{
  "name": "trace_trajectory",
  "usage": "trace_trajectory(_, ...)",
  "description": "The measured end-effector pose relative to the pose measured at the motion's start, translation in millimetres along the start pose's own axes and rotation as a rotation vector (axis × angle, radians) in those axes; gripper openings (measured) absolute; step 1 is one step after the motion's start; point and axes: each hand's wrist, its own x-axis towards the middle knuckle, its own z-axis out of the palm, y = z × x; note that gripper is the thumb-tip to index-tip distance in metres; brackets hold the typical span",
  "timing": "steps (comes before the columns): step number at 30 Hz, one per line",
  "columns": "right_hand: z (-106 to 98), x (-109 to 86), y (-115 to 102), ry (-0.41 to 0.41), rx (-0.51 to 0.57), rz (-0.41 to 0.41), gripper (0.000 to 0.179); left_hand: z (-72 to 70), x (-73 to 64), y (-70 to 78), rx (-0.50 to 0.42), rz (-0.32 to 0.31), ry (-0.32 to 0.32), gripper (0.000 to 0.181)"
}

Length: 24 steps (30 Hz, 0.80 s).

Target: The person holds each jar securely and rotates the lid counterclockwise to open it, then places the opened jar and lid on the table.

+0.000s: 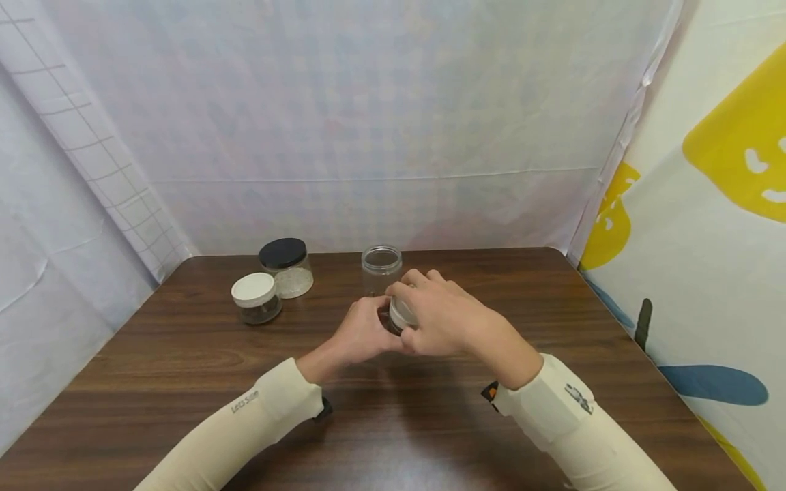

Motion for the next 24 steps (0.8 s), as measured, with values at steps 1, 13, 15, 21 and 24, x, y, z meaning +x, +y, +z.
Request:
trace_trajectory(1, -0.3, -0.1, -0.1, -0.003, 0.003, 0.002, 0.064, 0.0, -0.1, 0.0, -0.003, -0.001, -0.001, 0.067)
trace_trajectory(13, -2.9, -0.8, -1.2, -0.018, 0.02, -0.003, 0.062, 0.6, 1.0, -0.7, 0.01, 0.004, 0.005, 0.065)
trace_trajectory(15, -2.7, -0.7, -0.6, -0.012, 0.021, -0.007, 0.062, 0.5, 1.2, -1.1, 0.01, 0.003, 0.005, 0.064)
trace_trajectory(21, -2.7, -1.2, 0.2, -0.008, 0.028, -0.014, 0.063, 0.1, 0.1, -1.7, 0.005, 0.015, -0.001, 0.065)
trace_trajectory(24, -3.7, -2.2, 0.4, -0.01, 0.032, -0.013, 0.064, -0.1, -0.6, -3.0, -0.003, 0.027, -0.013, 0.066)
